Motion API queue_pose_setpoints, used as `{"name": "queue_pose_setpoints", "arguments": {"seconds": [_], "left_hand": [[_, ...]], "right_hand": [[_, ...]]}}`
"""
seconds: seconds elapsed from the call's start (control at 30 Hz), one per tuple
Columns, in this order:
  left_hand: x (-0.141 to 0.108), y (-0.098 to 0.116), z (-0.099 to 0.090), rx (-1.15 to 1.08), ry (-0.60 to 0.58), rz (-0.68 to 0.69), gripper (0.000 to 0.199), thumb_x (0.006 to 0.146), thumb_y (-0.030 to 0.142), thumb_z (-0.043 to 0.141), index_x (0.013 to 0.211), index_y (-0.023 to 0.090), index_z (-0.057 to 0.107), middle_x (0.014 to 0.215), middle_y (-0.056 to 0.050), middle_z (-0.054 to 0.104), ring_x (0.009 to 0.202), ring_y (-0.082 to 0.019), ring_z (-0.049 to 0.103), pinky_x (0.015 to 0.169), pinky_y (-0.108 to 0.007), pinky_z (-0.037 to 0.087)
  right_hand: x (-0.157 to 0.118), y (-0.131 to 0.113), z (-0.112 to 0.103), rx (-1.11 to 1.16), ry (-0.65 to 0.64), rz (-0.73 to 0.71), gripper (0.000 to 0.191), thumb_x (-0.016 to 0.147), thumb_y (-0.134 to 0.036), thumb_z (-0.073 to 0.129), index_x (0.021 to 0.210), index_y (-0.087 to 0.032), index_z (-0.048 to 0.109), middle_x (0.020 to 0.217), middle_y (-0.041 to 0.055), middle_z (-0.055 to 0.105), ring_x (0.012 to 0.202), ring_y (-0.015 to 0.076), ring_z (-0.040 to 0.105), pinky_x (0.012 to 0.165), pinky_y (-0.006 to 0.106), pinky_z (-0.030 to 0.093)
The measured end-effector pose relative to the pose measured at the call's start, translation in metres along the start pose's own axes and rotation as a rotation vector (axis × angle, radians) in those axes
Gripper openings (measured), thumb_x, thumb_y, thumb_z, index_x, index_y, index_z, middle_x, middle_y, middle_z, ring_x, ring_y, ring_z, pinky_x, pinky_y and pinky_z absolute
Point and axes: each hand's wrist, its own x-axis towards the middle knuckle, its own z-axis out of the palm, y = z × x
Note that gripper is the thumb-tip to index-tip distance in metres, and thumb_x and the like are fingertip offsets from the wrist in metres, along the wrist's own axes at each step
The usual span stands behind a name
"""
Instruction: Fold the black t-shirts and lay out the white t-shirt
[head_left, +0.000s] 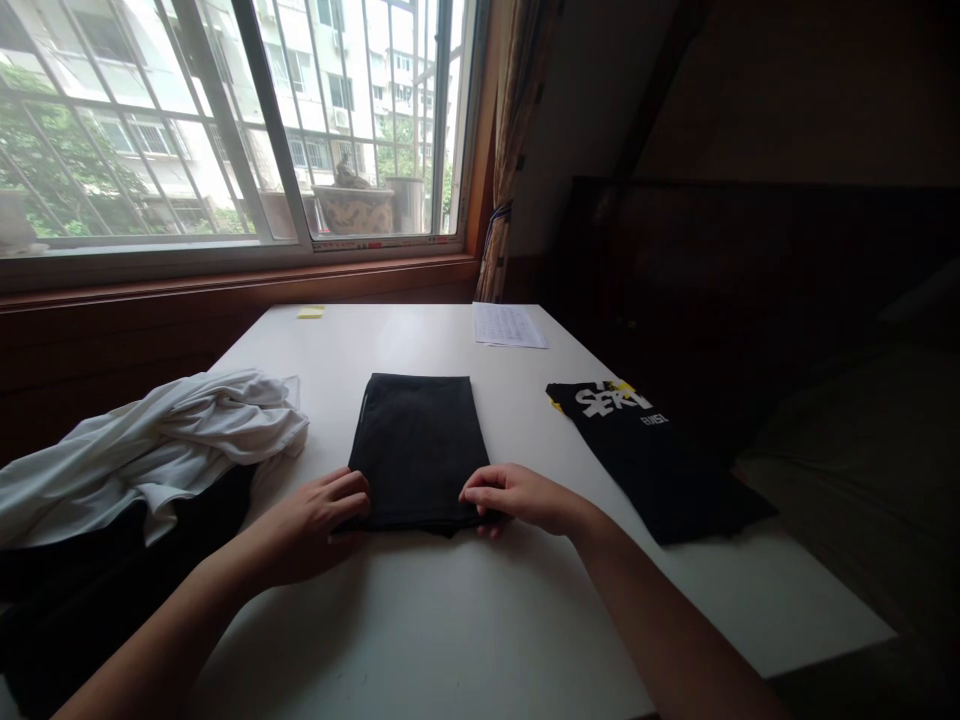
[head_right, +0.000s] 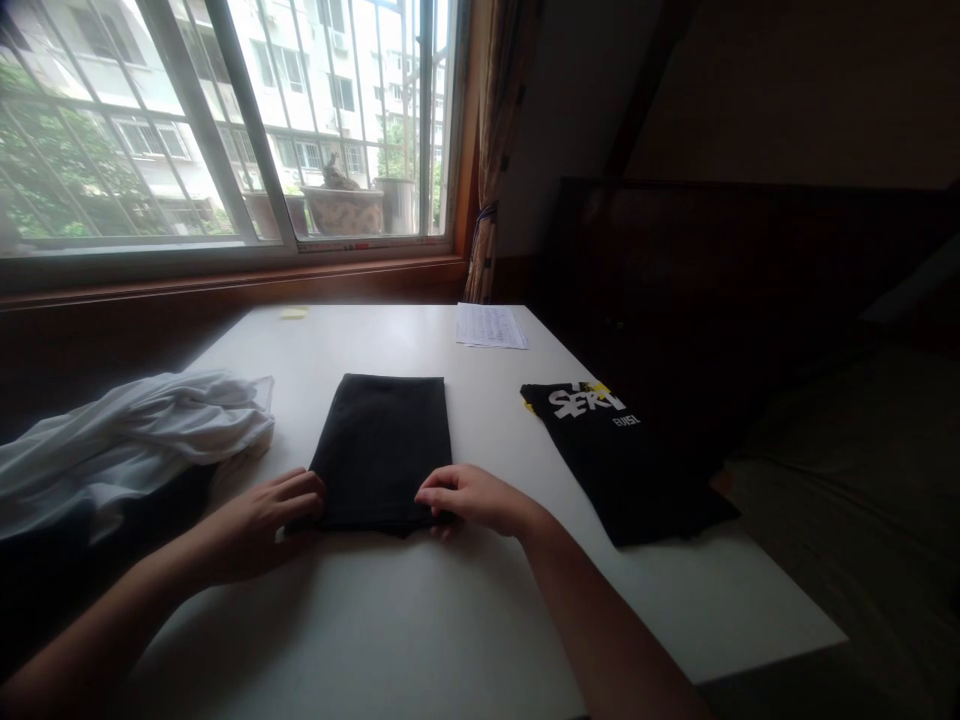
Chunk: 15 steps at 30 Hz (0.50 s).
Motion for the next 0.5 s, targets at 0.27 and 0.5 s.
{"name": "queue_pose_setpoints", "arguments": {"seconds": [0.27, 0.5], "left_hand": [[0.002, -0.006, 0.010, 0.138, 0.064, 0.069, 0.035, 0.098, 0.029, 0.061, 0.133, 0.032, 0.062, 0.122, -0.010, 0.062, 0.111, -0.027, 0.059, 0.093, -0.043, 0.055], [0.005, -0.003, 0.010, 0.070, -0.012, 0.107, 0.036, 0.098, 0.032, 0.061, 0.135, 0.031, 0.063, 0.130, -0.008, 0.065, 0.121, -0.026, 0.058, 0.103, -0.046, 0.052]], "right_hand": [[-0.006, -0.005, -0.003, -0.273, 0.126, -0.029, 0.033, 0.089, -0.050, 0.064, 0.097, -0.019, 0.071, 0.072, 0.0002, 0.067, 0.047, 0.0092, 0.053, 0.043, 0.021, 0.037], [0.006, 0.003, -0.001, -0.495, 0.333, -0.320, 0.013, 0.084, -0.034, 0.072, 0.081, -0.021, 0.073, 0.091, 0.0028, 0.067, 0.079, 0.0159, 0.063, 0.071, 0.027, 0.049]]}}
